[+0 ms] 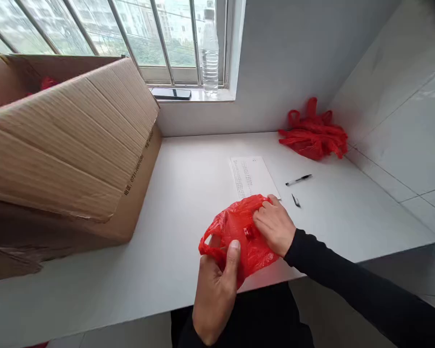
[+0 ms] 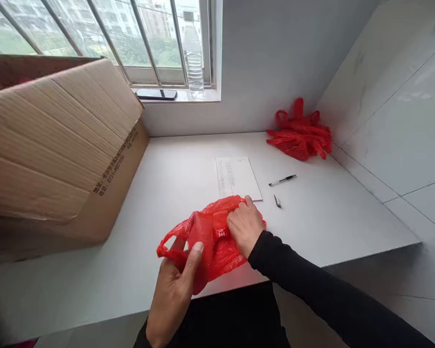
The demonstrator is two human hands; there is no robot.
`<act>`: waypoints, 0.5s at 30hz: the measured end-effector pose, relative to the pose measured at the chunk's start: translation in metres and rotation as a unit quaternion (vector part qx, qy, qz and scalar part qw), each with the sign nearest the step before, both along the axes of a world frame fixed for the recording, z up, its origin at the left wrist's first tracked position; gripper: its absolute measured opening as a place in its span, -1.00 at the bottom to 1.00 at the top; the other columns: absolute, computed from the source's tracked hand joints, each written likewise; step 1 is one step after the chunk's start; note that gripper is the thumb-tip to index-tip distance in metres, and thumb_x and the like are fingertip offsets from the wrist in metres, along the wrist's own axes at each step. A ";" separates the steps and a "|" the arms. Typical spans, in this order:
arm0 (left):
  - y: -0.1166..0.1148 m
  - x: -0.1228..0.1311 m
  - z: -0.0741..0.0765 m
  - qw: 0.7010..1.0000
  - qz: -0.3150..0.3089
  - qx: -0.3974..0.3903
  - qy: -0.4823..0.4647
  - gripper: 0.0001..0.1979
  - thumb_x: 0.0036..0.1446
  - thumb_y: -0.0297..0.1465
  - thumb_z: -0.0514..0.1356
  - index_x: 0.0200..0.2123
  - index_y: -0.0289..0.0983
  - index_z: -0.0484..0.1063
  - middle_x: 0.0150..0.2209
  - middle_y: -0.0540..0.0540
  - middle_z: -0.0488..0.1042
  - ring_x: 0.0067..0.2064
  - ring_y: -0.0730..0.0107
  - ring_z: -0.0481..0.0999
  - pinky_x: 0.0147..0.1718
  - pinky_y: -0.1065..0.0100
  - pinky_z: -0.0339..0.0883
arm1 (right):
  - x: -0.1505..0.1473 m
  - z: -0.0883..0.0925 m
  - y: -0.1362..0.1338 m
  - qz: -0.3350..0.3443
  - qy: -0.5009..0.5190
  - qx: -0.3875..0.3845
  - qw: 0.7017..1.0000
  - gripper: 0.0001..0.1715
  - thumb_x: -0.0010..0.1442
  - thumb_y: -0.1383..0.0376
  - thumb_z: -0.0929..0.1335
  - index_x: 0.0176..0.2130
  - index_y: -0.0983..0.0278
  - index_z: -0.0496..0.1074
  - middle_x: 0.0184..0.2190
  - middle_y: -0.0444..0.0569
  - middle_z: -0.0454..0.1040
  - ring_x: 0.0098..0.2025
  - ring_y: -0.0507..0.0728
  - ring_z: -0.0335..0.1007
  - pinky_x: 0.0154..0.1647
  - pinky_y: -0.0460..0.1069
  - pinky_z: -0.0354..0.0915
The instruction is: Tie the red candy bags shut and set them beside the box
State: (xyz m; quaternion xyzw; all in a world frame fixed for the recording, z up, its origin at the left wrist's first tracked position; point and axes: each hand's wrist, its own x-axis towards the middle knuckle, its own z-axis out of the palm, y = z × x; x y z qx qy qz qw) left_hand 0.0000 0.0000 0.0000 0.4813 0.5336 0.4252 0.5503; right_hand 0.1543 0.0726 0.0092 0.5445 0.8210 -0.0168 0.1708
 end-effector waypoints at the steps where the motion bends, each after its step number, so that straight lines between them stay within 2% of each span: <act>1: -0.001 -0.001 -0.001 1.000 -0.001 0.000 0.002 -0.69 0.33 -0.12 0.08 -0.38 -0.18 0.28 -0.60 0.13 0.16 -0.55 0.52 0.10 -0.52 0.43 0.15 | 0.001 0.002 0.000 0.001 0.002 0.002 1.000 -0.84 0.19 0.52 0.35 -0.28 0.42 0.55 -0.31 0.15 0.58 -0.12 0.33 0.43 0.16 0.23 -0.04; 4: -0.004 -0.003 -0.001 1.000 0.006 0.004 0.003 -0.72 0.32 -0.13 0.10 -0.34 -0.19 0.32 -0.61 0.14 0.17 -0.55 0.51 0.13 -0.52 0.43 0.17 | 0.004 0.008 0.000 0.004 0.017 0.018 1.000 -0.85 0.21 0.49 0.34 -0.28 0.41 0.54 -0.31 0.14 0.56 -0.12 0.32 0.42 0.14 0.21 0.00; 6: -0.004 -0.005 0.000 1.000 0.018 0.010 -0.001 -0.77 0.31 -0.15 0.12 -0.19 -0.18 0.37 -0.58 0.13 0.24 -0.53 0.50 0.19 -0.49 0.43 0.23 | 0.006 0.013 -0.003 0.007 0.033 0.035 0.999 -0.86 0.24 0.45 0.33 -0.25 0.39 0.52 -0.29 0.12 0.55 -0.13 0.30 0.41 0.15 0.20 0.00; 9: -0.003 -0.007 0.004 0.999 0.048 0.016 0.002 -0.70 0.29 -0.17 0.15 0.01 -0.17 0.37 -0.58 0.14 0.29 -0.51 0.45 0.31 -0.48 0.43 0.29 | 0.006 0.019 -0.008 0.007 0.061 0.069 0.996 -0.84 0.27 0.43 0.31 -0.18 0.34 0.49 -0.30 0.03 0.53 -0.14 0.24 0.39 0.23 0.19 -0.06; 11: -0.002 -0.009 0.007 0.997 0.071 0.032 0.018 -0.72 0.27 -0.18 0.16 -0.03 -0.18 0.40 -0.62 0.15 0.25 -0.51 0.45 0.33 -0.47 0.44 0.31 | 0.005 0.020 -0.012 0.020 0.097 0.099 0.990 -0.69 0.27 0.49 0.28 -0.03 0.27 0.44 -0.31 -0.06 0.51 -0.16 0.20 0.39 0.28 0.18 -0.13; 13: -0.003 -0.012 0.010 0.994 0.088 0.051 0.033 -0.79 0.27 -0.19 0.16 -0.17 -0.19 0.44 -0.61 0.14 0.26 -0.50 0.47 0.34 -0.44 0.45 0.32 | 0.004 0.019 -0.016 0.042 0.137 0.118 0.983 -0.52 0.24 0.54 0.26 0.10 0.21 0.37 -0.37 -0.14 0.49 -0.23 0.16 0.38 0.32 0.18 -0.16; 15: -0.004 -0.016 0.011 0.992 0.097 0.065 0.043 -0.78 0.28 -0.18 0.15 -0.33 -0.19 0.40 -0.59 0.12 0.30 -0.50 0.49 0.33 -0.43 0.46 0.32 | 0.003 0.019 -0.021 0.053 0.155 0.115 0.980 -0.53 0.19 0.56 0.27 0.04 0.21 0.40 -0.49 -0.20 0.43 -0.37 0.13 0.35 0.32 0.19 -0.15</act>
